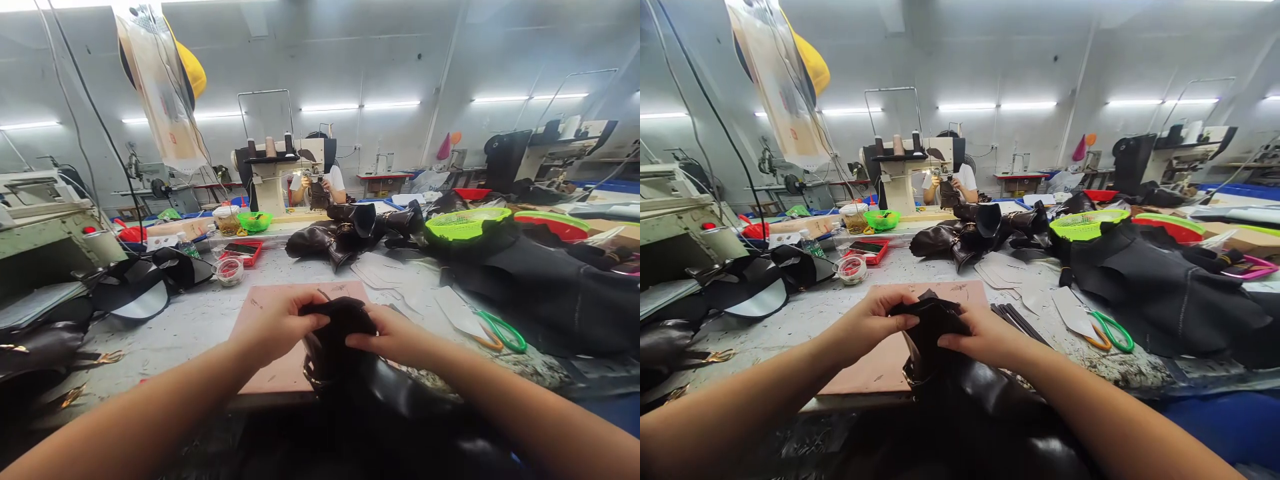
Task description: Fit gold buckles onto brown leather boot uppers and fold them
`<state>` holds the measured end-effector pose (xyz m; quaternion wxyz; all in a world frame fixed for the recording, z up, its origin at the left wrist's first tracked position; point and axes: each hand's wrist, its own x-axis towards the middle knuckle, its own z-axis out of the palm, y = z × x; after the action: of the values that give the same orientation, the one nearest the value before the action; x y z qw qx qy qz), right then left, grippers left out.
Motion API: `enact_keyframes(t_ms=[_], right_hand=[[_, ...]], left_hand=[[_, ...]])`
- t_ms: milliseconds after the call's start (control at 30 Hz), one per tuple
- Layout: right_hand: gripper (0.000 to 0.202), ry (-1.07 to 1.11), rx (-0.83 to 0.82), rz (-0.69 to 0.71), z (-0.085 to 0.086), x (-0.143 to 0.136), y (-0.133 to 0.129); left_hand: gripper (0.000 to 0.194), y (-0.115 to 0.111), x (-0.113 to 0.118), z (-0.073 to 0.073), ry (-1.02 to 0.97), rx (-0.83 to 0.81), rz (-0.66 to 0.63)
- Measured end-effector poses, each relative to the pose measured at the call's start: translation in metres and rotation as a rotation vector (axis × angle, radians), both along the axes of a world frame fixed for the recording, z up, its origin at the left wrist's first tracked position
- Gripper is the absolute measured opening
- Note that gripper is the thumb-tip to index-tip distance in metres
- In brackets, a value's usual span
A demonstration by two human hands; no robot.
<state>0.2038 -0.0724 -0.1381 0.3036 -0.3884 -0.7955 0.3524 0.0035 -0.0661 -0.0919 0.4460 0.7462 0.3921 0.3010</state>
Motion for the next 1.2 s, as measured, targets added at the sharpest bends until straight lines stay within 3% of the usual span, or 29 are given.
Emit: enact_keyframes(t_ms=[133,267,367,433,500,567,667,767,867,1000,1133,1200], right_hand=[[0.019,0.088,0.218,-0.056,0.005,-0.009,-0.008],[0.018,0.118,0.230,-0.110,0.003,-0.009,-0.011],[0.023,0.021,0.294,-0.311,0.007,-0.005,-0.012],[0.037,0.061,0.350,-0.380,0.014,-0.004,-0.012],[0.039,0.146,0.307,-0.282,0.022,-0.005,-0.012],[0.025,0.213,0.197,-0.161,0.026,-0.009,-0.011],[0.021,0.279,0.168,-0.128,0.025,-0.012,-0.010],[0.019,0.229,0.307,-0.079,0.023,-0.011,-0.013],[0.009,0.064,0.483,0.067,0.028,-0.012,-0.021],[0.016,-0.188,0.660,0.192,0.040,-0.018,-0.041],[0.035,-0.288,0.858,0.342,0.047,-0.020,-0.058],[0.038,-0.312,0.921,0.404,0.049,-0.018,-0.063]], left_hand=[[0.012,-0.003,0.002,0.001,0.046,0.111,0.048],[0.009,-0.008,0.006,0.004,0.022,0.175,0.106],[0.008,-0.011,0.009,0.002,-0.003,0.156,0.130],[0.008,-0.013,0.011,0.000,-0.001,0.152,0.133],[0.008,-0.016,0.014,-0.002,0.019,0.184,0.127],[0.006,-0.018,0.015,-0.003,0.041,0.259,0.121],[0.009,-0.018,0.014,-0.001,0.146,0.403,0.122],[0.011,-0.017,0.008,0.004,0.365,0.449,0.057],[0.006,-0.018,0.003,0.012,0.517,0.282,-0.189],[0.023,-0.032,-0.003,0.020,0.460,0.185,-0.428],[0.024,-0.055,-0.014,0.016,0.437,0.096,-0.508],[0.021,-0.065,-0.020,0.011,0.367,0.059,-0.486]])
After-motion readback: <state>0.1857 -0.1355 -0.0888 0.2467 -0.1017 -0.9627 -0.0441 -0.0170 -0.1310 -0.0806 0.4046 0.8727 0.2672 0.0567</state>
